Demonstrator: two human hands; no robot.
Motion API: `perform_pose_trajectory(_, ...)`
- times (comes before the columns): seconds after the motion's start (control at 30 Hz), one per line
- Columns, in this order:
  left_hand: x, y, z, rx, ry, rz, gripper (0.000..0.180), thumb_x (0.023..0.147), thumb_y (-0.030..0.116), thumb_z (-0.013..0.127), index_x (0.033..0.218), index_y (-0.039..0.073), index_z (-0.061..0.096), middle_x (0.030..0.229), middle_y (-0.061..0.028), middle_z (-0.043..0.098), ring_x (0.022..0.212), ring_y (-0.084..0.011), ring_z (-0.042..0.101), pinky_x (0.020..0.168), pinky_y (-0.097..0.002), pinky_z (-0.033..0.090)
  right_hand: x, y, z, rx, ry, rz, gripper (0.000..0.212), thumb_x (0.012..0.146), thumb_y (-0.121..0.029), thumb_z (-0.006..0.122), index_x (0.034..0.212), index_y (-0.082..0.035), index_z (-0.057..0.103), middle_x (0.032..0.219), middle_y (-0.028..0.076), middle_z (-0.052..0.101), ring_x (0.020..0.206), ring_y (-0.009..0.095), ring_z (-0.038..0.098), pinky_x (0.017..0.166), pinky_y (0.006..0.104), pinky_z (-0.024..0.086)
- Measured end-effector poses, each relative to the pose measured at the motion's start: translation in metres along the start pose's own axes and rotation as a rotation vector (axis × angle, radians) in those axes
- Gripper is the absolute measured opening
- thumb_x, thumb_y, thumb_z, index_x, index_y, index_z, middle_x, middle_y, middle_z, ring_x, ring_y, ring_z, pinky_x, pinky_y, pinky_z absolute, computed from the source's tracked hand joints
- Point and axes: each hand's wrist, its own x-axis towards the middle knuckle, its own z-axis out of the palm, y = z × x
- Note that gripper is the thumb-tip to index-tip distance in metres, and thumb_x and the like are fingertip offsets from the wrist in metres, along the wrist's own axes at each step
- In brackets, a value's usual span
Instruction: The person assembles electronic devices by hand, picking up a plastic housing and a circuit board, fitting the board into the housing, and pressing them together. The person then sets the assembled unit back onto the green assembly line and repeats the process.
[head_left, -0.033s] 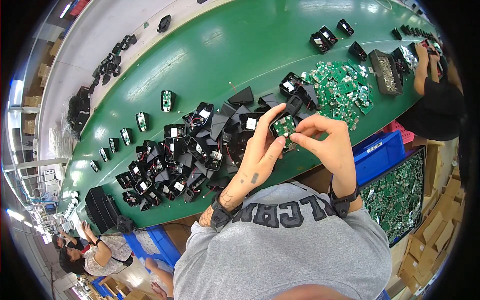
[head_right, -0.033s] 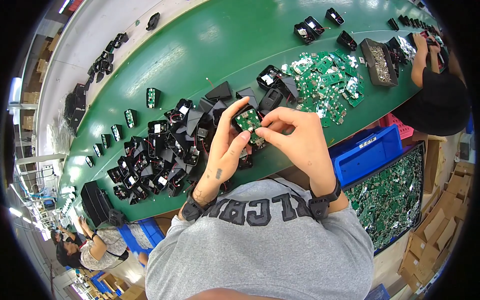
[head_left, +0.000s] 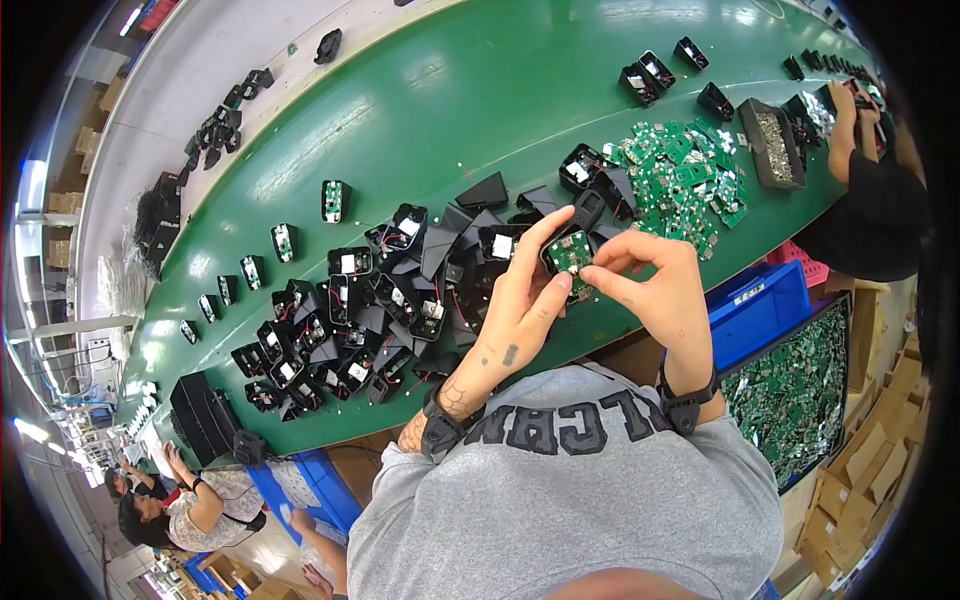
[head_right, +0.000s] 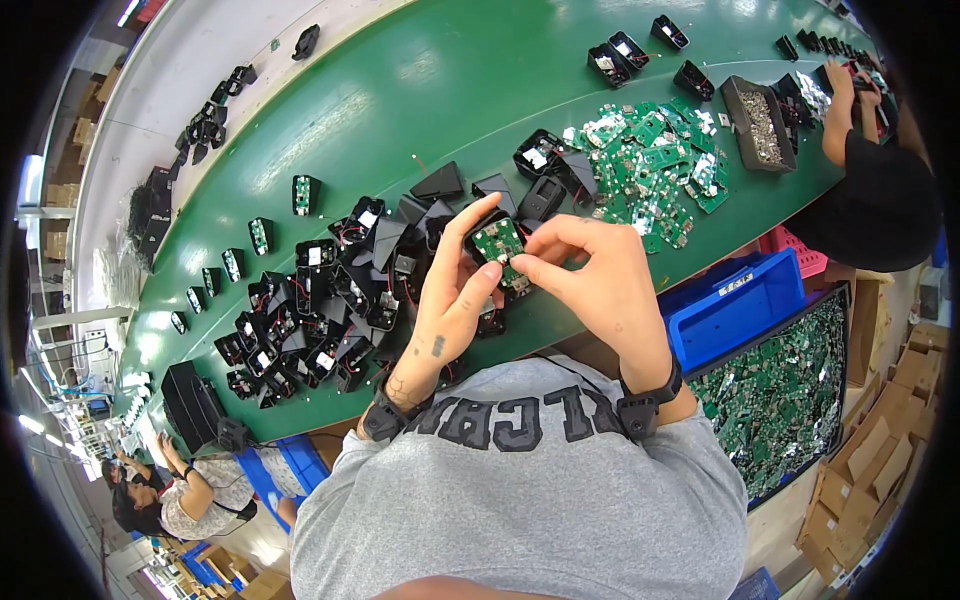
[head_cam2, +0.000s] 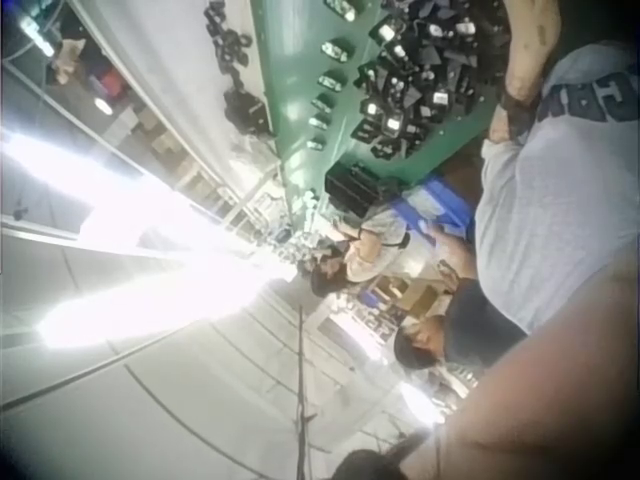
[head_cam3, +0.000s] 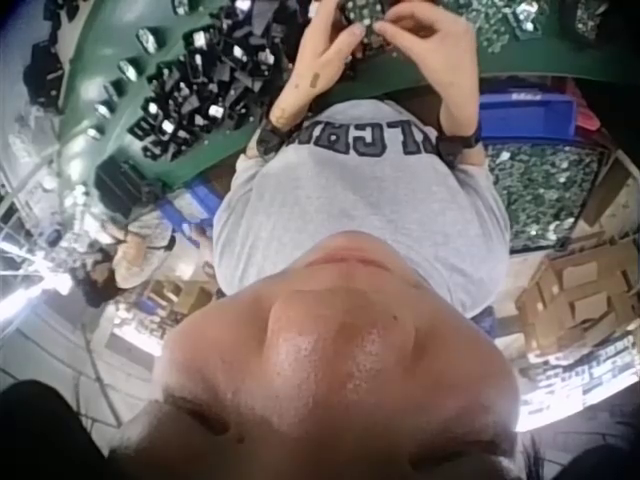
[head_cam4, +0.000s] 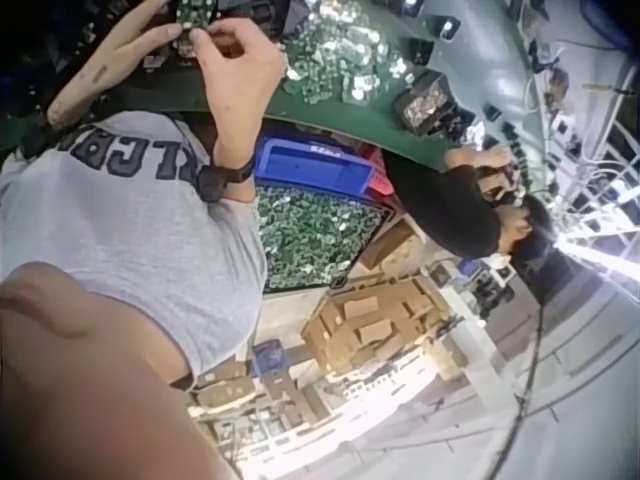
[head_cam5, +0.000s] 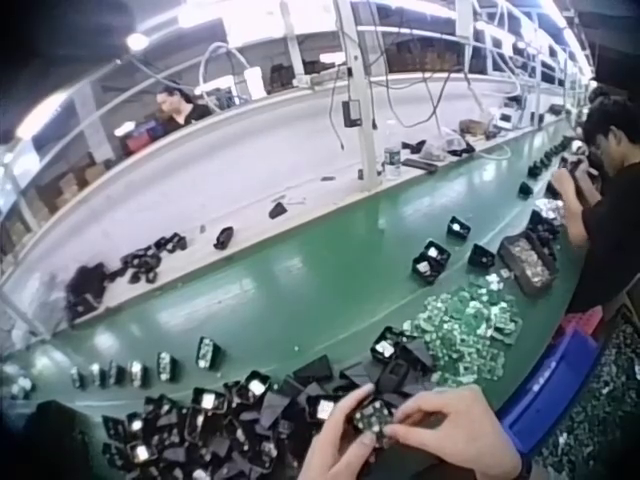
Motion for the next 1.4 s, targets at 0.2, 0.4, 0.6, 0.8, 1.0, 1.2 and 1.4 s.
perform_pose_trajectory(0.2, 0.000, 0.002, 0.000, -0.118, -0.024, -0.041, 0.059, 0.089, 0.003, 0.046, 0.145, 0.012, 0.031, 0.092, -0.0017, 0.055, 0.066, -0.0065, 0.048, 0.060, -0.0217, 0.043, 0.006, 0.005, 0.005, -0.199, 0.068, -0.192, 0.026, 0.074, -0.003, 0.074, 0.099, -0.002, 0.066, 0.097, 0.003, 0.067, 0.097, 0.012, 0.061, 0.078, 0.0241, 0.046)
perform_pose_trajectory(0.4, -0.004, -0.003, -0.001, -0.060, -0.029, -0.028, 0.058, 0.091, 0.006, 0.049, 0.146, 0.010, 0.029, 0.108, -0.0051, 0.054, 0.081, -0.0088, 0.054, 0.060, -0.0202, 0.045, 0.009, 0.014, 0.011, 0.392, -0.170, -0.043, 0.044, 0.082, -0.001, 0.067, 0.124, -0.001, 0.054, 0.110, 0.007, 0.063, 0.102, 0.015, 0.061, 0.089, 0.0281, 0.047)
perform_pose_trajectory(0.6, -0.001, 0.000, -0.006, -0.016, -0.052, -0.093, 0.066, 0.092, 0.000, 0.045, 0.150, 0.014, 0.018, 0.088, -0.0035, 0.056, 0.065, -0.0071, 0.051, 0.056, -0.0223, 0.044, 0.019, 0.022, 0.015, 0.453, -0.275, -0.062, 0.045, 0.085, 0.002, 0.063, 0.128, 0.001, 0.052, 0.113, 0.008, 0.062, 0.103, 0.014, 0.060, 0.091, 0.0278, 0.047)
perform_pose_trajectory(0.8, 0.003, 0.015, -0.004, -0.048, -0.088, -0.146, 0.072, 0.092, -0.002, 0.045, 0.152, 0.016, 0.009, 0.094, -0.0067, 0.057, 0.067, -0.0086, 0.056, 0.054, -0.0229, 0.046, 0.019, 0.032, 0.020, 0.556, -0.206, -0.092, 0.043, 0.086, 0.000, 0.064, 0.127, 0.001, 0.052, 0.112, 0.009, 0.061, 0.102, 0.014, 0.059, 0.089, 0.0284, 0.048)
perform_pose_trajectory(1.0, 0.004, 0.010, -0.001, -0.131, -0.137, -0.150, 0.079, 0.092, -0.005, 0.045, 0.152, 0.018, 0.000, 0.101, -0.0100, 0.053, 0.071, -0.0108, 0.057, 0.056, -0.0235, 0.049, 0.017, 0.036, 0.027, 0.624, -0.110, -0.117, 0.043, 0.085, 0.000, 0.064, 0.126, 0.003, 0.051, 0.110, 0.009, 0.061, 0.099, 0.015, 0.060, 0.086, 0.0281, 0.049)
perform_pose_trajectory(1.2, 0.002, 0.011, -0.002, -0.133, -0.168, -0.130, 0.080, 0.092, -0.008, 0.041, 0.151, 0.018, -0.006, 0.105, -0.0125, 0.050, 0.064, -0.0107, 0.057, 0.055, -0.0262, 0.052, 0.023, 0.035, 0.017, 0.628, -0.243, -0.130, 0.043, 0.085, 0.003, 0.063, 0.126, 0.005, 0.052, 0.115, 0.010, 0.059, 0.104, 0.016, 0.059, 0.090, 0.0294, 0.048)
perform_pose_trajectory(1.4, 0.005, 0.018, -0.005, -0.030, -0.150, -0.204, 0.077, 0.091, -0.008, 0.042, 0.151, 0.017, 0.000, 0.098, -0.0121, 0.053, 0.058, -0.0100, 0.055, 0.054, -0.0267, 0.050, 0.024, 0.031, 0.018, 0.575, -0.196, -0.154, 0.040, 0.085, 0.006, 0.062, 0.124, 0.005, 0.053, 0.117, 0.011, 0.059, 0.107, 0.017, 0.059, 0.093, 0.0312, 0.048)
